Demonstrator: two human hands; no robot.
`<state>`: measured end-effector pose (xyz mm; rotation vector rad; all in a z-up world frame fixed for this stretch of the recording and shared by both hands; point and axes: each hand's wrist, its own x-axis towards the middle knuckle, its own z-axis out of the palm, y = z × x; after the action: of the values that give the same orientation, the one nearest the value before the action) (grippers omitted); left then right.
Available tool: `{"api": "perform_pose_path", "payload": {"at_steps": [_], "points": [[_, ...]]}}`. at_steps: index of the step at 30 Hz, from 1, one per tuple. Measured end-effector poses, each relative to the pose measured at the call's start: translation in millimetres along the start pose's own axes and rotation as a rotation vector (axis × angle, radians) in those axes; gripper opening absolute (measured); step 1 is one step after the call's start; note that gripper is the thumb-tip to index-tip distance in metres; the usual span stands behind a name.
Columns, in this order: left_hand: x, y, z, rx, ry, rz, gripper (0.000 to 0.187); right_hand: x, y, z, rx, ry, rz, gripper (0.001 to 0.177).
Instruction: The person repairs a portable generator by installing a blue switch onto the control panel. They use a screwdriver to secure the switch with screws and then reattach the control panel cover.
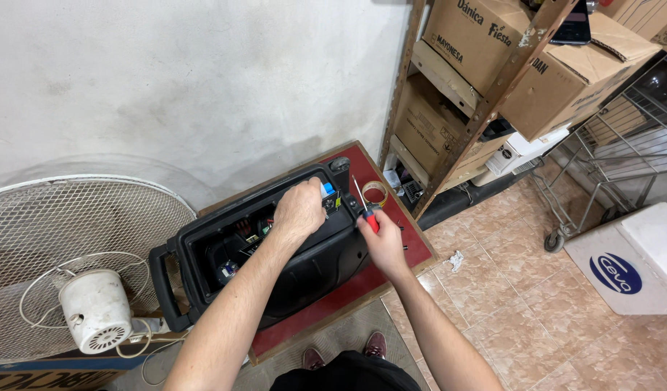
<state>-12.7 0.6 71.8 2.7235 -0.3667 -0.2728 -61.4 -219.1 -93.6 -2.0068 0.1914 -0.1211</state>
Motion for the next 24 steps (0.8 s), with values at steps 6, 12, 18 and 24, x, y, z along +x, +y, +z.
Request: {"api": "perform_pose_path", "payload": {"at_steps": [6, 12, 18, 24], "points": [[4, 0, 9, 0.033, 0.050, 0.038, 0.051, 67, -33, 23, 0.455, -0.196, -0.001, 0.018], [9, -5, 10, 0.061, 0.031, 0.032, 0.054, 87, -28, 41, 0.538, -0.324, 0.043, 0.023], [5, 4, 9, 0.130, 0.033, 0.027, 0.055, 86, -79, 15, 0.513, -0.442, -0.027, 0.019], [4, 13, -1, 0.089, 0.031, -0.028, 0.056, 100, -105, 4, 0.370, -0.586, -0.101, 0.016]]}}
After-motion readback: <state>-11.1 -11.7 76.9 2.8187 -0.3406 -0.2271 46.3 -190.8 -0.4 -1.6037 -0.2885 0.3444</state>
